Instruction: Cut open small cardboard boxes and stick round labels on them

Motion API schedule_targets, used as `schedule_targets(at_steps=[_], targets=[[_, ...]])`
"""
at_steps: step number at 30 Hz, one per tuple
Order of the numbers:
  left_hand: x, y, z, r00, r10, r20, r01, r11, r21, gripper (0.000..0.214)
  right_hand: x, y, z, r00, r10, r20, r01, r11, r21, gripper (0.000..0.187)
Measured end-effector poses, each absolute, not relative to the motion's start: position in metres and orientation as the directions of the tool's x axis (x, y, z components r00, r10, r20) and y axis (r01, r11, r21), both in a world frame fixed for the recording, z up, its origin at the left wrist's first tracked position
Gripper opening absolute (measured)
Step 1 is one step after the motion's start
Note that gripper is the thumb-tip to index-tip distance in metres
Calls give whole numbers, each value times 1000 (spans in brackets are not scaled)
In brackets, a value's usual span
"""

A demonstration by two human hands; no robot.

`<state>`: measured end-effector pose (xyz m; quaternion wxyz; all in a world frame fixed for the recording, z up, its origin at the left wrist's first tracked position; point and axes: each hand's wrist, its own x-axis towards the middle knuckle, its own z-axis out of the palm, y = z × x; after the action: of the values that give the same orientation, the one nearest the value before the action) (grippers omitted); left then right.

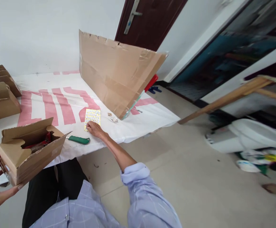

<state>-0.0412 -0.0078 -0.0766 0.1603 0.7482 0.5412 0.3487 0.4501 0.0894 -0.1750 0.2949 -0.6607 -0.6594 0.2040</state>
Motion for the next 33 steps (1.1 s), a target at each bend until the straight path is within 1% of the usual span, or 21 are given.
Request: schedule_targets(at_steps=[3,5,12,16,18,22,25,29,31,33], targets=[[-42,-7,-76,168,946,278,646,-319,694,122,450,91,-178,37,994,103,769,37,-638,7],[-42,-6,-75,161,948,273,634,-312,707,122,449,93,-178,32,995,93,780,33,-625,7],[-44,-5,-80,138,961,238,637,-270,722,120,441,100,-179,42,996,79,823,10,-568,10],[-48,-6,-81,172,947,270,634,-316,706,121,438,98,-179,58,996,72,851,-12,-525,10],[-48,-7,-79,187,948,259,642,-317,698,119,435,96,-179,70,995,67,863,-27,-505,11],[-45,-9,-76,146,970,194,649,-242,722,122,430,92,-176,101,993,53,886,-65,-458,17],[-44,-9,-84,86,986,141,624,-163,764,121,426,90,-173,107,994,39,909,-82,-409,16],[-60,-10,-109,-53,996,73,485,-38,874,115,420,87,-170,103,994,35,934,-85,-346,21],[-75,-14,-123,-112,993,-23,364,63,929,108,417,85,-170,103,994,41,941,-84,-329,24],[-92,-19,-136,-91,988,-124,203,140,969,98,415,83,-171,105,993,57,943,-81,-324,26]])
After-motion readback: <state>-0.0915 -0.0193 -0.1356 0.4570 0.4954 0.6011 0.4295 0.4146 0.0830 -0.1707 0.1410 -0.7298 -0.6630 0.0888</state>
